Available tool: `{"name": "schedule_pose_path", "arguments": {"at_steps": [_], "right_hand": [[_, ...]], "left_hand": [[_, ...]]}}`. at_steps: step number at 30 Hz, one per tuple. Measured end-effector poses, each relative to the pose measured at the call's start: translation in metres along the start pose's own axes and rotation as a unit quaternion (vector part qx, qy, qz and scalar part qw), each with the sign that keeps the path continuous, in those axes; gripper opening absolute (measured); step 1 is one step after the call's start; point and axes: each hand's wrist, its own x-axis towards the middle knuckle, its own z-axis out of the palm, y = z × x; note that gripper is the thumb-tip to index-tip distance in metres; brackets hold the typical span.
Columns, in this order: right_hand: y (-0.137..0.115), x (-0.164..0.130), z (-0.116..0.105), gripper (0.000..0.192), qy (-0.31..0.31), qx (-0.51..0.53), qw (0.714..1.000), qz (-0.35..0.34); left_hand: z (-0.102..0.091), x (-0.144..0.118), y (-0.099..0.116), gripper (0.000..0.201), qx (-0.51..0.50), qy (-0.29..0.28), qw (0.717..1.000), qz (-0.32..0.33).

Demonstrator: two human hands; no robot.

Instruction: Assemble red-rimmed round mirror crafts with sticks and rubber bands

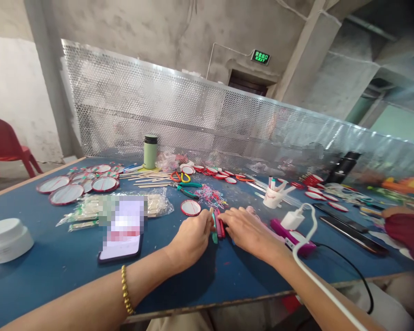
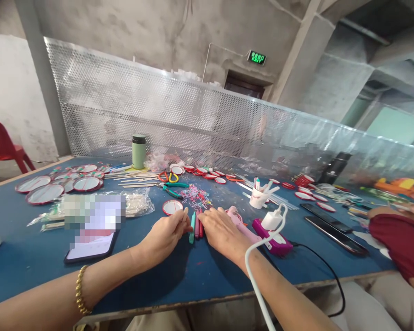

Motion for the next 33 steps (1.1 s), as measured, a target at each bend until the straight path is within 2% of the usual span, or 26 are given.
{"name": "schedule_pose_path", "arguments": {"at_steps": [3,6,9,12,17,20,25,29,31,33], "right_hand": [[0.004,0.006,0.007,0.027,0.007,-0.014,1.000,-0.016],[0.009,0.010,0.018,0.020,0.042,-0.026,0.998,-0.039],[0.011,0.012,0.029,0.019,0.096,-0.038,0.994,-0.047],[0.010,0.010,0.033,0.015,0.119,-0.051,0.991,-0.032],[0.009,0.004,0.023,0.017,0.123,-0.060,0.986,-0.097],[0.007,0.005,0.014,0.020,0.110,-0.106,0.980,-0.127],[0.005,0.006,-0.013,0.017,0.087,-0.180,0.964,-0.172],[0.018,-0.012,-0.035,0.020,0.174,-0.164,0.960,-0.149],[0.026,-0.024,-0.039,0.020,0.248,-0.093,0.960,-0.096],[0.031,-0.033,-0.038,0.020,0.335,0.000,0.941,-0.045]], "left_hand": [[0.001,0.001,-0.001,0.018,0.049,-0.005,0.999,0.000],[0.002,0.000,0.000,0.019,0.081,-0.002,0.997,0.019],[0.002,-0.002,0.000,0.019,0.081,0.003,0.996,0.035],[0.001,-0.003,-0.001,0.022,0.070,0.005,0.997,0.035],[0.000,-0.002,0.000,0.023,0.058,0.003,0.997,0.041],[0.001,-0.001,-0.002,0.020,0.083,0.006,0.996,0.032],[0.002,0.001,-0.004,0.022,0.123,-0.004,0.992,0.031],[0.000,0.000,0.003,0.025,0.113,-0.019,0.992,0.057],[0.000,0.000,0.008,0.027,0.102,-0.027,0.992,0.062],[0.002,0.001,0.011,0.027,0.099,-0.037,0.992,0.069]]}}
